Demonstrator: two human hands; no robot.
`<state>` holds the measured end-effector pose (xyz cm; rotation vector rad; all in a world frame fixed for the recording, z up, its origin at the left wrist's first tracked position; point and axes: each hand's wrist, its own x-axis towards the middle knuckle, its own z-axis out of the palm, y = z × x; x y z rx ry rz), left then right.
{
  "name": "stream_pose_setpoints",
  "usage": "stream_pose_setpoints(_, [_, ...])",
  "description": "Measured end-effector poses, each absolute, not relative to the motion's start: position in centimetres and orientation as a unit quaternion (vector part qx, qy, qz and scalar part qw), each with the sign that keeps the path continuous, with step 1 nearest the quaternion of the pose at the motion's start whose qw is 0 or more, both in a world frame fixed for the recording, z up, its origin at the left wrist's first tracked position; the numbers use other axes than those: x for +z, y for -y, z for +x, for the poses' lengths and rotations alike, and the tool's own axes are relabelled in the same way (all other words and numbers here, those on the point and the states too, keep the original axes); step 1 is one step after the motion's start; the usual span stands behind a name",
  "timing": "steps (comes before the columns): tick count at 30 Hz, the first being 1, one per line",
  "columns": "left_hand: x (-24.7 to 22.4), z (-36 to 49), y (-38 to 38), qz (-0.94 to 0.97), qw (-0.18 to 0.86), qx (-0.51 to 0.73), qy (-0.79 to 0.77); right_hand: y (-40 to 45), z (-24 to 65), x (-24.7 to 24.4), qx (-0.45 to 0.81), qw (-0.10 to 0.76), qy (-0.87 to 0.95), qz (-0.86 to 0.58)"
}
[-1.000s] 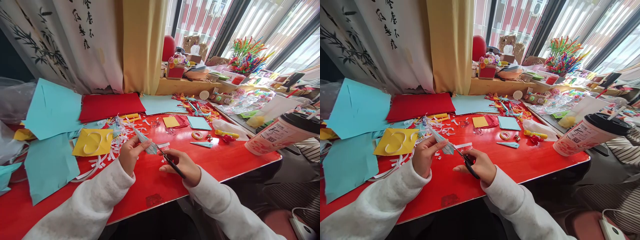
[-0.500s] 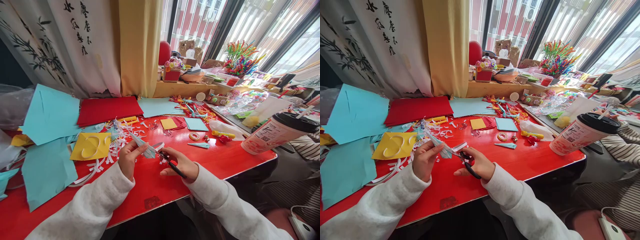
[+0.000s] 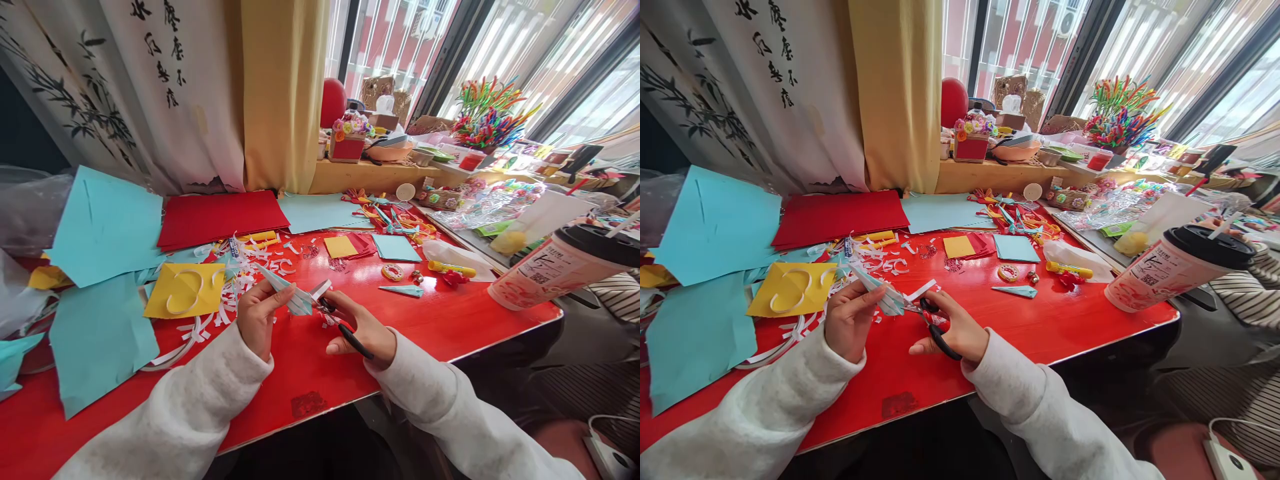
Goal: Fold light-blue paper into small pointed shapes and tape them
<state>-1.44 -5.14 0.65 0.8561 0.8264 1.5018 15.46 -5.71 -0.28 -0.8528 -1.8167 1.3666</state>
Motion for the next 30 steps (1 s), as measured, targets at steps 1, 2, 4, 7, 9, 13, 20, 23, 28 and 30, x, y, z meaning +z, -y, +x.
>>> stream_pose_setpoints(1, [0.6,-1.4,5.2,0.366,0.573,0.642,-0.353,5.8,15.4,-0.3,0.537,0.349,0.696,-0.325])
stream_pose_setpoints(2, [0.7,-1.4,5.2,0.367,0.573,0.641,-0.356,5.9,15.3,-0.3,0.546,0.347,0.692,-0.320])
stream_pose_setpoints(4, [0.9,-1.8,5.1,0.359,0.571,0.644,-0.362,5.9,15.4,-0.4,0.567,0.344,0.680,-0.313])
stream_pose_setpoints(7, [1.7,-3.1,4.5,0.299,0.545,0.696,-0.360,5.8,16.1,-0.6,0.586,0.377,0.638,-0.326])
stream_pose_setpoints(9, [2.4,-4.0,4.0,0.276,0.484,0.756,-0.343,5.7,16.8,-0.9,0.563,0.405,0.620,-0.365])
stream_pose_setpoints(13, [2.9,-4.1,3.8,0.333,0.463,0.735,-0.366,5.7,17.9,-1.4,0.419,0.363,0.674,-0.487])
stream_pose_setpoints(20, [1.6,-3.0,3.8,0.418,0.547,0.578,-0.438,4.7,18.7,0.1,0.193,0.203,0.863,-0.420])
stream_pose_setpoints(23, [1.2,-3.3,3.4,0.426,0.537,0.573,-0.448,3.5,18.6,2.2,0.166,0.108,0.894,-0.403])
stream_pose_setpoints(28, [0.9,-3.3,3.2,0.439,0.542,0.563,-0.444,2.6,16.0,3.8,0.213,0.223,0.833,-0.460])
stream_pose_setpoints(30, [0.9,-3.1,3.3,0.438,0.555,0.553,-0.441,2.7,14.4,3.4,0.364,0.224,0.802,-0.418])
